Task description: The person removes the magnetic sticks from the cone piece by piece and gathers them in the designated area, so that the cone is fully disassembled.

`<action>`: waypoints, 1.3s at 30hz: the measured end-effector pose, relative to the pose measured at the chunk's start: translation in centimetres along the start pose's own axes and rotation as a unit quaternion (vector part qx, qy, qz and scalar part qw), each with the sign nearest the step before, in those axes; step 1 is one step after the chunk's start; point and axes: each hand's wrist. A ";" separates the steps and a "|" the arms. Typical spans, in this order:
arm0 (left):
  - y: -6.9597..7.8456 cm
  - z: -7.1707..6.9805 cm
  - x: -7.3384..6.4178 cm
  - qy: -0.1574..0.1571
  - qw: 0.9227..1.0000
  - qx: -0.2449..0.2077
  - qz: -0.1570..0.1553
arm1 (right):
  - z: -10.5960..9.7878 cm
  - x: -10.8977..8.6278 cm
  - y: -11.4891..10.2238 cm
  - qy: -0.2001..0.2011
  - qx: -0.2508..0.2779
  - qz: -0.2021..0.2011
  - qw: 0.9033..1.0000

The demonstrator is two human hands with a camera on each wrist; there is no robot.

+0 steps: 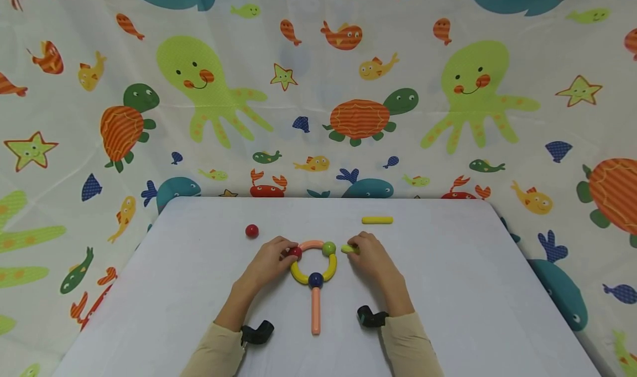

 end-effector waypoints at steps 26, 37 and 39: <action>0.0 -0.2 -0.1 -0.002 1.000 -0.004 -0.001 | -2.6 1.6 1.8 0.018 -0.048 -0.038 0.998; 0.1 -0.2 -0.1 -0.005 1.000 -0.004 -0.005 | -3.1 2.1 3.2 0.021 -0.079 -0.043 0.996; 0.1 -0.2 -0.1 -0.006 1.000 -0.003 -0.006 | -3.2 2.2 3.3 0.032 -0.085 -0.047 0.995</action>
Point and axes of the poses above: each hand's wrist, its own x-axis towards the middle knuckle, its own z-axis out of the palm, y = z × x, and after that the axes turned 12 degrees about x, right-handed
